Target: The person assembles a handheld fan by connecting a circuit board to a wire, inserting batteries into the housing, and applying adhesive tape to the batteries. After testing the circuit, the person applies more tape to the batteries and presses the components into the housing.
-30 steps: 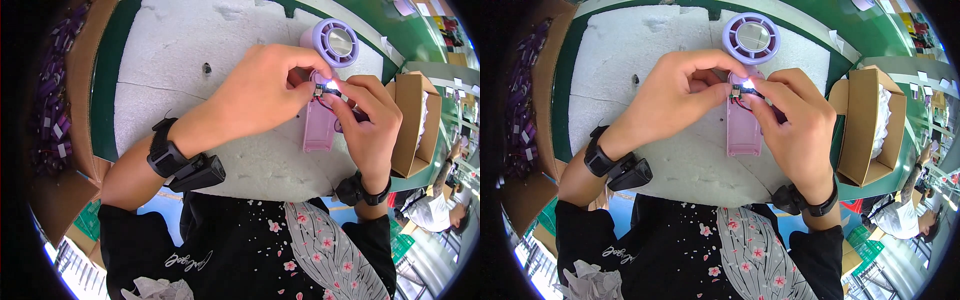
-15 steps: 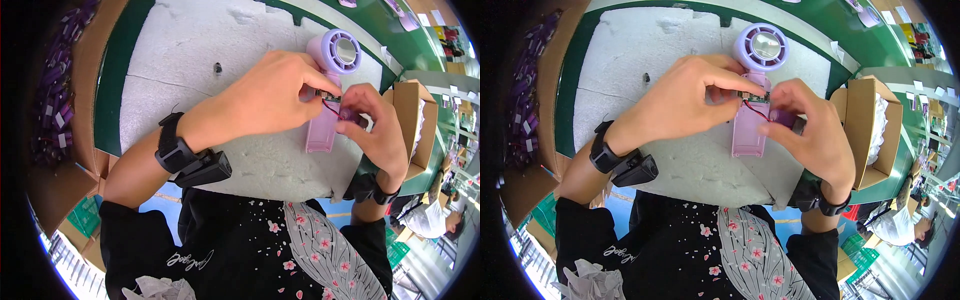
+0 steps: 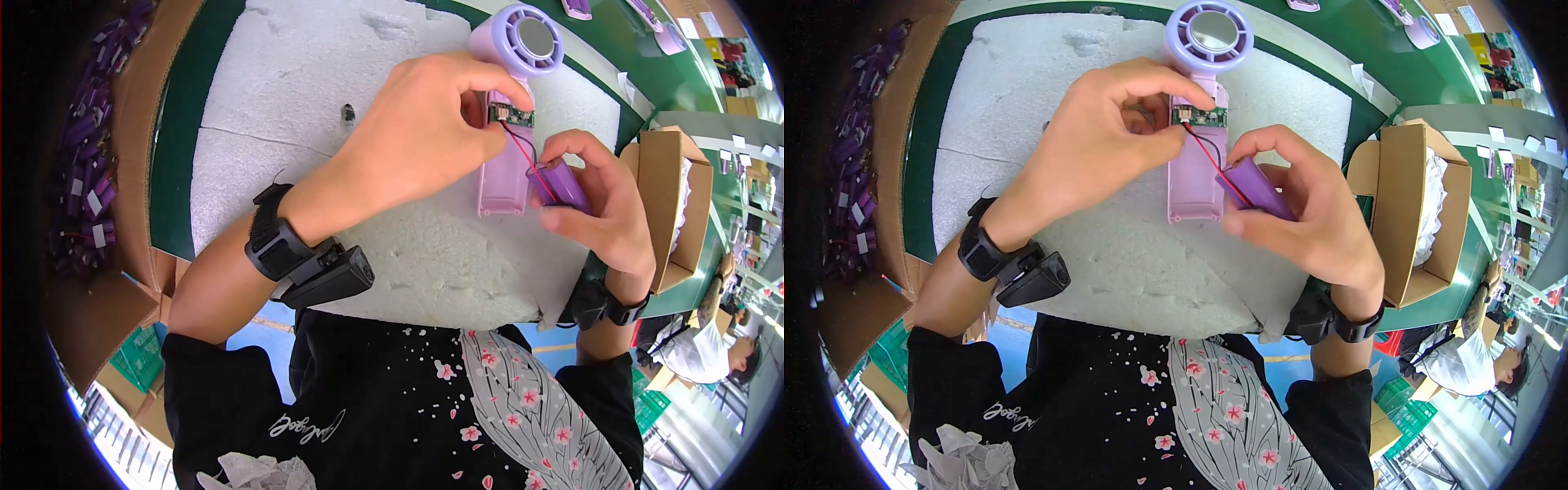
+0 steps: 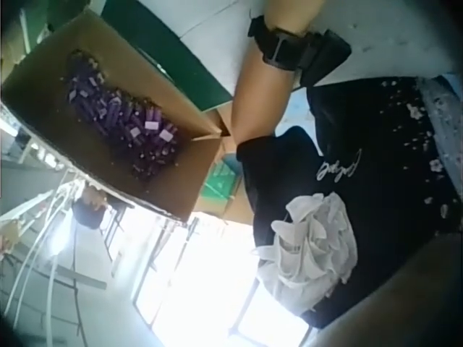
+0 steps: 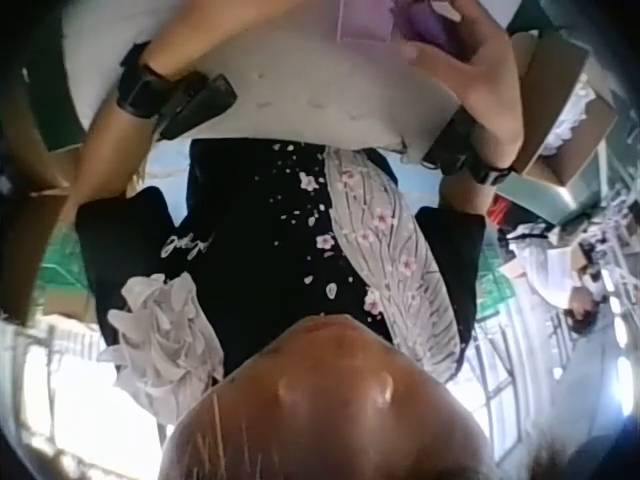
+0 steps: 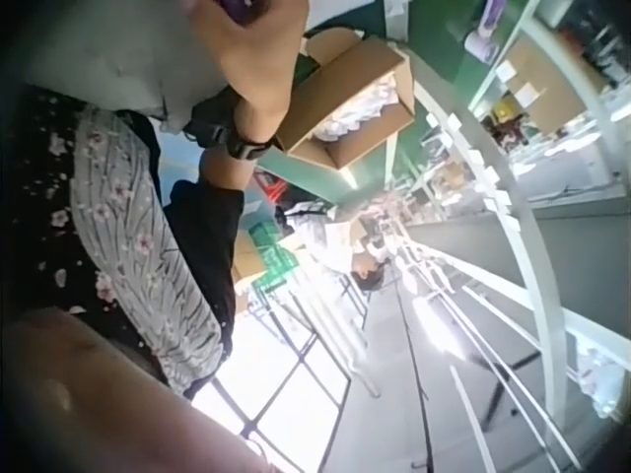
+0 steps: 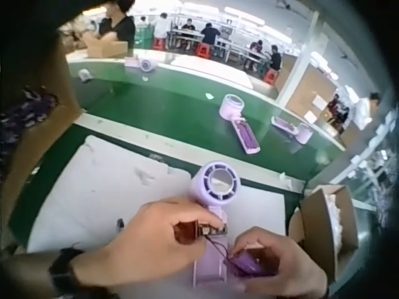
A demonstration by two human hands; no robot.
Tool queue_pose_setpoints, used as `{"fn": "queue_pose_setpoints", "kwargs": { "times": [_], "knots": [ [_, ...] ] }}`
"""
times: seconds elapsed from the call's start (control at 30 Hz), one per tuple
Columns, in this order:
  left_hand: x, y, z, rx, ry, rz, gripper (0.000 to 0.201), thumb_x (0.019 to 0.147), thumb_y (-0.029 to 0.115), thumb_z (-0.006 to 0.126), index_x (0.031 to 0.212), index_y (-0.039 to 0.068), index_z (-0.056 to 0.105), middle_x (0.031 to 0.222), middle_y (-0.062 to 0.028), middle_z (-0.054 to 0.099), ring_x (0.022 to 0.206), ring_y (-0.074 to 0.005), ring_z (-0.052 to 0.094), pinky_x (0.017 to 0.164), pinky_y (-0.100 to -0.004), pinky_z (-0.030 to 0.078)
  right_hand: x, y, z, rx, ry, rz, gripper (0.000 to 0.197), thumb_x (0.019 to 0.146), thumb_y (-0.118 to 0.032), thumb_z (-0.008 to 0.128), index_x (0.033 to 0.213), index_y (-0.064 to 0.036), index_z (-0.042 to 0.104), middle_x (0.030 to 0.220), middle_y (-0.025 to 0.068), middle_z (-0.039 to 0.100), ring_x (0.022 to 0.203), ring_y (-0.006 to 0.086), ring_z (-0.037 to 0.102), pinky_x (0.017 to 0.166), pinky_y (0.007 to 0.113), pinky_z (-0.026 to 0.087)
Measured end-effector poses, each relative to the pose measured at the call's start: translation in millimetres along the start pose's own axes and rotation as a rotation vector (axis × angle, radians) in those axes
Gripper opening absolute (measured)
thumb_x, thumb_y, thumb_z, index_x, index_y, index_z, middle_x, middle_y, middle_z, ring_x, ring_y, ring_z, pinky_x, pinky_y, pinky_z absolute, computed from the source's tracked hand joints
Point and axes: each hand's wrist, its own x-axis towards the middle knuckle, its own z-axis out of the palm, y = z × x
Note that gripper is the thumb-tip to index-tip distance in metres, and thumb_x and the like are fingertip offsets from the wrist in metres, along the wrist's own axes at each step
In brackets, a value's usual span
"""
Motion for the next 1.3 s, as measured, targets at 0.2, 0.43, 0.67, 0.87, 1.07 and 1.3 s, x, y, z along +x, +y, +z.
{"fn": "queue_pose_setpoints", "kwargs": {
  "times": [0.2, 0.43, 0.67, 0.87, 1.07, 1.3],
  "knots": [
    [-1, -3, -4, 0.016, 0.021, -0.001, 0.03, 0.078, -0.002, 0.06, 0.106, 0.005, 0.069, 0.097, -0.0038, 0.064, 0.076, -0.0073, 0.057, 0.066, -0.021, 0.047, 2, 4, -10, 0.314, -0.211, -0.124, 0.077, 0.061, 0.006, 0.078, 0.13, 0.0044, 0.044, 0.122, 0.012, 0.052, 0.097, 0.0205, 0.058, 0.084, 0.031, 0.047],
    [0, -5, -4, 0.08, 0.032, 0.148, 0.033, 0.075, 0.001, 0.07, 0.107, 0.009, 0.071, 0.101, -0.0073, 0.066, 0.078, -0.0101, 0.061, 0.066, -0.0214, 0.048, -1, 3, -18, 0.356, -0.226, -0.111, 0.098, 0.062, -0.013, 0.084, 0.14, 0.0133, 0.03, 0.122, 0.0206, 0.053, 0.096, 0.0249, 0.06, 0.076, 0.035, 0.052],
    [1, -6, -3, 0.214, 0.084, 0.279, 0.033, 0.072, 0.003, 0.074, 0.104, 0.009, 0.072, 0.097, -0.0107, 0.067, 0.07, -0.0154, 0.063, 0.062, -0.0246, 0.05, 4, 6, -17, 0.435, -0.113, -0.068, 0.113, 0.065, -0.052, 0.08, 0.137, 0.018, 0.028, 0.113, 0.0196, 0.056, 0.09, 0.0245, 0.059, 0.066, 0.033, 0.05],
    [1, -8, -1, 0.257, 0.112, 0.327, 0.032, 0.071, 0.004, 0.074, 0.103, 0.009, 0.072, 0.095, -0.0112, 0.067, 0.069, -0.0194, 0.064, 0.062, -0.0263, 0.051, 6, 10, -18, 0.311, -0.074, -0.071, 0.117, 0.058, -0.053, 0.084, 0.137, 0.0151, 0.031, 0.112, 0.0166, 0.056, 0.09, 0.0227, 0.057, 0.066, 0.031, 0.048],
    [1, -5, -3, 0.32, 0.092, 0.352, 0.029, 0.074, 0.005, 0.073, 0.102, 0.008, 0.072, 0.094, -0.0117, 0.067, 0.071, -0.0222, 0.066, 0.063, -0.028, 0.052, 1, 9, 3, -0.168, -0.021, -0.385, 0.089, 0.049, -0.014, 0.084, 0.129, 0.0019, 0.048, 0.115, 0.0118, 0.056, 0.094, 0.0201, 0.059, 0.076, 0.032, 0.049],
    [2, -2, -4, 0.321, 0.057, 0.38, 0.025, 0.078, 0.004, 0.069, 0.103, 0.006, 0.071, 0.095, -0.0124, 0.067, 0.074, -0.0237, 0.066, 0.064, -0.0286, 0.052, 5, 5, 17, -0.634, 0.084, -0.494, 0.073, 0.051, -0.001, 0.08, 0.119, -0.0052, 0.053, 0.115, 0.0106, 0.056, 0.089, 0.0221, 0.059, 0.077, 0.031, 0.05]
  ]
}}
